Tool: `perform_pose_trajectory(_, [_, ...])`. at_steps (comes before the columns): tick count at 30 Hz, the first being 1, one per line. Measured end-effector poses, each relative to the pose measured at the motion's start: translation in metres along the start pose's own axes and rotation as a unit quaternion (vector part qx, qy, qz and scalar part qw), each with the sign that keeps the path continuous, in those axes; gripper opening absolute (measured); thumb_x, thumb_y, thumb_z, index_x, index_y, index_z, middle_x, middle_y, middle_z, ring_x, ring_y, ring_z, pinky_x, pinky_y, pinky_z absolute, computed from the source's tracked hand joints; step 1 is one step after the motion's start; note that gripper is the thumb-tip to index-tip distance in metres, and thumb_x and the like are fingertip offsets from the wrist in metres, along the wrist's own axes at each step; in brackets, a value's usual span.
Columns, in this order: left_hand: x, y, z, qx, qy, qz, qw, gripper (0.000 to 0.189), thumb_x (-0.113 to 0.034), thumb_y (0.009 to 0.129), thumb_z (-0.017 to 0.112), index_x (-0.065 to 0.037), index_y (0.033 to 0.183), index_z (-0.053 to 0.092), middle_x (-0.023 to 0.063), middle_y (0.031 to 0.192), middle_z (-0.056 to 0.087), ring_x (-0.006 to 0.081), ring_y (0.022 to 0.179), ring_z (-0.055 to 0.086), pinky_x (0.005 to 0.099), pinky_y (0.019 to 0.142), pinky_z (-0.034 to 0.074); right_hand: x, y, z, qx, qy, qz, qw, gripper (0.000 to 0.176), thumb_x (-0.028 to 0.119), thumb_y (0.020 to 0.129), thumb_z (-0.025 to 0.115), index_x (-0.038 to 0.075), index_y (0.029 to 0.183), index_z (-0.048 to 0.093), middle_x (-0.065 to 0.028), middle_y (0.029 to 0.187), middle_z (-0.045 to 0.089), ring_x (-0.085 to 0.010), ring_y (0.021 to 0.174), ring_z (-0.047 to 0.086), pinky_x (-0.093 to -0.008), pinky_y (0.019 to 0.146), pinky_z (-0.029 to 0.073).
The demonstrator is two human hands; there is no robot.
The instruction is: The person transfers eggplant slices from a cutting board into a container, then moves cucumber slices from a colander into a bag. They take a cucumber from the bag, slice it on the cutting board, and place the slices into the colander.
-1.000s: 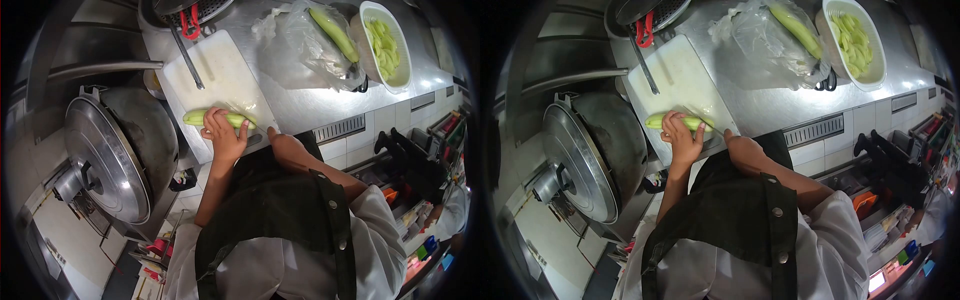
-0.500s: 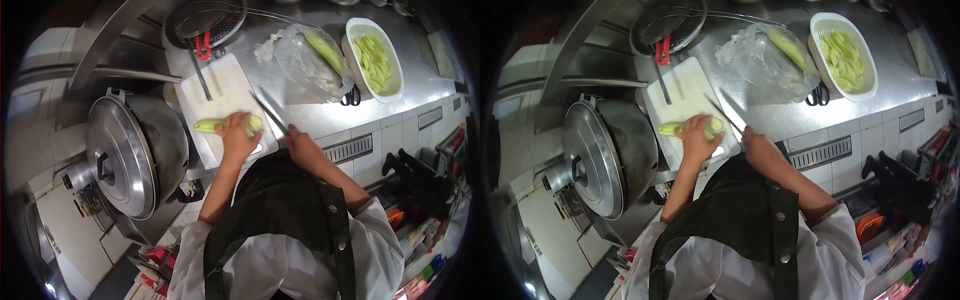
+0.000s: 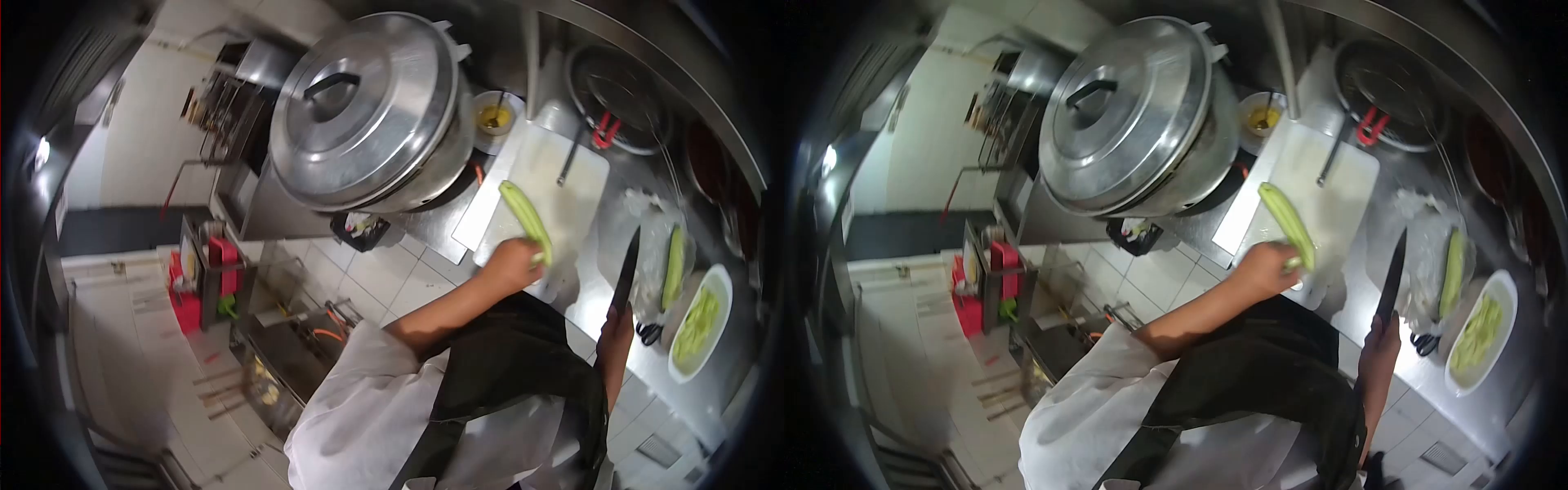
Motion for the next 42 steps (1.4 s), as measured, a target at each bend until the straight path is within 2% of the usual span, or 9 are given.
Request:
perform_pose_trajectory(5, [0.202,-0.158,-0.091,-0.029,0.229,-0.389,0.892,0.021,-0.012,0.068,0.067,0.001,0.084,0.062,0.0215,0.086,0.063,0.0364,0.079,0.063,0.0461,0.068,0.05,0.002,0.015,0.003,0.026,0.001,-0.016,1.0,0.014,0.015,0.093,0.047,0.002,0.096,0.051,0.0012,0.06,0.042,-0.0082,0.05,0.038,-0.0273,0.045,0.032])
perform_pose_trajectory(8, [0.258,-0.215,-0.145,-0.165,0.392,-0.417,0.803,0.065,-0.023,0.075,0.068,-0.002,0.132,0.041,0.0216,0.124,0.05,0.0352,0.107,0.055,0.0577,0.09,0.041,0.004,0.032,0.011,0.048,-0.037,-0.055,0.997,0.014,0.017,0.094,0.046,0.004,0.096,0.05,0.0031,0.058,0.039,-0.0062,0.047,0.037,-0.0259,0.04,0.03])
perform_pose_trajectory(11, [0.262,-0.212,-0.111,-0.142,0.327,-0.456,0.815,0.076,-0.026,0.077,0.068,-0.004,0.139,0.029,0.02,0.139,0.036,0.0366,0.119,0.045,0.0668,0.096,0.029,0.027,0.029,0.02,0.068,-0.049,-0.031,0.996,0.017,0.015,0.093,0.047,0.0,0.101,0.05,-0.0018,0.062,0.045,-0.0099,0.051,0.041,-0.0287,0.045,0.033])
perform_pose_trajectory(14, [0.186,-0.146,-0.051,-0.04,0.094,-0.299,0.949,0.045,-0.024,0.078,0.067,-0.005,0.118,0.055,0.0179,0.107,0.062,0.0348,0.097,0.06,0.0428,0.084,0.048,0.027,0.027,0.029,0.084,-0.042,-0.038,0.995,0.019,0.016,0.094,0.047,0.0,0.105,0.049,-0.0012,0.059,0.045,-0.0082,0.045,0.039,-0.0266,0.04,0.03])
perform_pose_trajectory(16, [0.105,-0.099,-0.039,-0.042,-0.004,-0.124,0.991,0.037,-0.019,0.077,0.066,-0.007,0.112,0.059,0.0164,0.099,0.064,0.0353,0.093,0.06,0.0408,0.082,0.048,0.033,0.019,0.035,0.093,-0.04,-0.012,0.995,0.021,0.015,0.094,0.048,-0.001,0.107,0.048,-0.0022,0.057,0.046,-0.0084,0.042,0.04,-0.0265,0.037,0.031])
perform_pose_trajectory(21, [0.016,-0.011,-0.008,0.027,0.189,0.131,0.973,0.064,-0.008,0.067,0.07,-0.015,0.127,0.048,0.0048,0.135,0.043,0.0245,0.132,0.032,0.0604,0.104,0.019,0.024,-0.001,0.024,0.055,0.027,0.022,0.998,0.014,0.008,0.091,0.052,-0.001,0.099,0.046,-0.0109,0.058,0.054,-0.0139,0.043,0.053,-0.0308,0.038,0.039])
perform_pose_trajectory(26, [0.004,0.038,0.024,0.138,0.247,0.246,0.927,0.058,-0.019,0.07,0.072,-0.016,0.125,0.051,0.0035,0.126,0.05,0.0217,0.128,0.038,0.0567,0.108,0.016,-0.008,-0.012,0.0,0.037,0.033,0.037,0.998,0.014,0.007,0.089,0.054,-0.002,0.091,0.042,-0.0192,0.059,0.054,-0.0262,0.046,0.055,-0.0375,0.045,0.04])
perform_pose_trajectory(31, [0.013,0.049,0.035,0.088,0.247,0.23,0.937,0.047,-0.021,0.07,0.071,-0.014,0.115,0.057,0.0027,0.112,0.056,0.0217,0.111,0.049,0.0499,0.107,0.024,-0.02,-0.012,-0.005,0.037,0.046,0.004,0.998,0.019,0.01,0.089,0.054,-0.004,0.098,0.043,-0.0271,0.066,0.056,-0.0461,0.065,0.058,-0.0437,0.055,0.044])
perform_pose_trajectory(42, [0.008,0.052,0.032,-0.027,0.161,0.148,0.975,0.05,-0.035,0.077,0.064,-0.001,0.109,0.047,0.0151,0.11,0.048,0.0326,0.11,0.044,0.0545,0.106,0.013,-0.01,0.003,0.099,0.203,-0.147,-0.016,0.968,0.021,0.016,0.093,0.041,-0.001,0.105,0.041,-0.0295,0.07,0.06,-0.0484,0.069,0.06,-0.0548,0.063,0.047])
Point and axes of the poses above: each hand's wrist, its own y-axis towards the middle knuckle, its own z-axis out of the palm, x = y × z, the point moved 10 cm from there along y, towards the middle knuckle
